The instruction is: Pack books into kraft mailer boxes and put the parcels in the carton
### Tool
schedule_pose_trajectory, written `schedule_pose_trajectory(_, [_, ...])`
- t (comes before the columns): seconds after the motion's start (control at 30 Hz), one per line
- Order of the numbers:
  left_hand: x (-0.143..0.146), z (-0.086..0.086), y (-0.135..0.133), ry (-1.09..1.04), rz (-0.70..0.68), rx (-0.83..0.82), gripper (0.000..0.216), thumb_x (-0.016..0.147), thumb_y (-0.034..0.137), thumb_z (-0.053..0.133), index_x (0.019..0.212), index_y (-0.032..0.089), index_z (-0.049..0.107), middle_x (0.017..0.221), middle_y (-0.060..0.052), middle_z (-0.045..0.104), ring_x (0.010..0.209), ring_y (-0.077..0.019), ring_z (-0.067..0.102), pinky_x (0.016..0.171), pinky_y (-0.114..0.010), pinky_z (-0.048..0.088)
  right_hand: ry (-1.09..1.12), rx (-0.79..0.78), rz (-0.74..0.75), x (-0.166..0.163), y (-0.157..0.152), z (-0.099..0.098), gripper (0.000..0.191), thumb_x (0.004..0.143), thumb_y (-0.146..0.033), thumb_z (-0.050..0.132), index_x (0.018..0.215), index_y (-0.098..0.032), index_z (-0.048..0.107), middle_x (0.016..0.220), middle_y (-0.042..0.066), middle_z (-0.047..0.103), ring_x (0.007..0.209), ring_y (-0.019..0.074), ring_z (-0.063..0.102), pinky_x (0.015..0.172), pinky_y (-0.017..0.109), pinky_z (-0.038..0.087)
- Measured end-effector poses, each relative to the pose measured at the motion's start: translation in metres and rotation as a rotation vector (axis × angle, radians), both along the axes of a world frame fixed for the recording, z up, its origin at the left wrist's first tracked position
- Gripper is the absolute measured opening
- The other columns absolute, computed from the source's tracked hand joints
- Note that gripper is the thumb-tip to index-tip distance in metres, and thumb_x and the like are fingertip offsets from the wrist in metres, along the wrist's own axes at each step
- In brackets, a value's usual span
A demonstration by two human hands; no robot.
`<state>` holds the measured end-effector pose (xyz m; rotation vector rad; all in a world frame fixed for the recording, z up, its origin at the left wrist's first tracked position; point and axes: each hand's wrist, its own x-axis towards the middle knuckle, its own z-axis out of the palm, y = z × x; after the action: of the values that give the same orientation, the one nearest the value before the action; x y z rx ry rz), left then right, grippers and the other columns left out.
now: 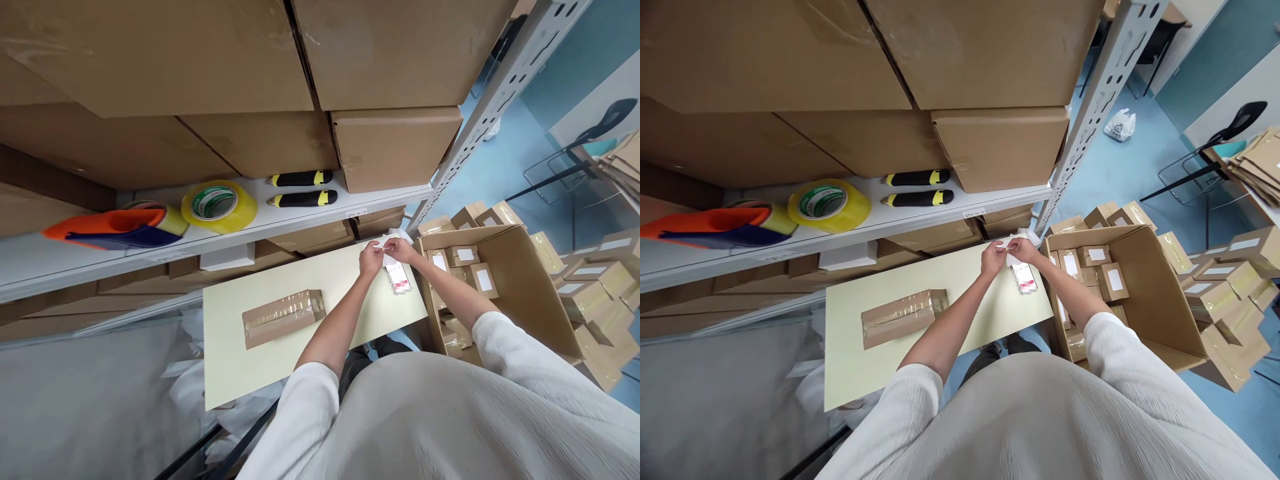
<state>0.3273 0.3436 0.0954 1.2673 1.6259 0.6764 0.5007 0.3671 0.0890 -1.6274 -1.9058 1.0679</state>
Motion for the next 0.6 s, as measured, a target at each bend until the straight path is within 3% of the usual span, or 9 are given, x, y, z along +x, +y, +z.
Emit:
schedule_pose_trajectory(0.33, [-0.004,0.005,0.001,0.057,0.070,-0.015,0.032,0.087,0.006,0.065,0.111,0.026,0.072,0.095,-0.002,0.083,0.095,-0.0217,0.076,0.089,-0.031,0.054,-0.061,-0.031,-0.014,0.002,0.001,0.006,0.009,0.086,-0.023,0.075,0.093,-0.018,0.079,0.089,0.004,0.075,0.078,0.0171,0.064,0.076,0.028,0.049])
schedule_pose_trajectory(0.6, [-0.016,0.008,0.001,0.093,0.182,0.009,0.033,0.088,0.000,0.062,0.104,0.028,0.057,0.082,0.003,0.070,0.082,-0.0178,0.068,0.077,-0.027,0.044,-0.356,-0.102,-0.024,0.020,0.007,0.022,0.016,0.095,-0.021,0.071,0.108,-0.018,0.080,0.104,0.008,0.079,0.095,0.0215,0.070,0.083,0.027,0.050])
